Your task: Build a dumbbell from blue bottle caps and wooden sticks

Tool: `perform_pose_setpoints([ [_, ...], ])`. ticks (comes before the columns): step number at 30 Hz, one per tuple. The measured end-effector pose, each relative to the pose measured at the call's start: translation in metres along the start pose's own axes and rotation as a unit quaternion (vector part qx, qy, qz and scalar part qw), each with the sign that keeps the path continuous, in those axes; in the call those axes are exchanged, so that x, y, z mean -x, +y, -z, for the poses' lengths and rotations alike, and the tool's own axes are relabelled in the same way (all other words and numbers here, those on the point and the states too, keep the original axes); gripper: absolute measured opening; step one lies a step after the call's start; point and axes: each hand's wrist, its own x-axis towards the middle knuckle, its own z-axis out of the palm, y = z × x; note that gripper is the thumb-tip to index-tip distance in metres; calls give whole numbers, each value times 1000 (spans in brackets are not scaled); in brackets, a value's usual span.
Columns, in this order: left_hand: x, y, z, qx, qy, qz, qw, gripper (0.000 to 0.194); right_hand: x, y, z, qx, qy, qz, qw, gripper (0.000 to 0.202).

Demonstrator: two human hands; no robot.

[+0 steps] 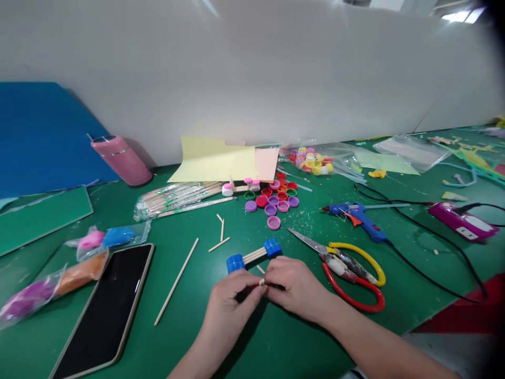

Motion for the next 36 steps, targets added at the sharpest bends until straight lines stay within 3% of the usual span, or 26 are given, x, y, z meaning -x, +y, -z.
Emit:
perform_pose_setpoints([
  [14, 0, 0, 1, -4, -7, 46, 999, 9, -1, -2, 1, 30, -13, 2, 999, 23],
  [21, -2, 1, 2, 79, 1, 107, 991, 5, -3, -6, 3, -8, -11, -19, 1000, 16],
  [24, -4, 7, 5, 175, -11, 193, 965, 3, -3, -12, 8, -88, -13, -48, 995, 12],
  [29, -5, 16, 10, 333, -56, 328, 882, 16, -2, -20, 14, -281, -73, -107, 951, 10],
  [32, -4, 19, 11, 379, -52, 369, 847, 21, -1, -19, 13, -341, -88, -134, 926, 22],
  [36, -3, 20, 11, 404, -56, 378, 831, 22, -1, -17, 9, -394, -83, -161, 901, 28],
])
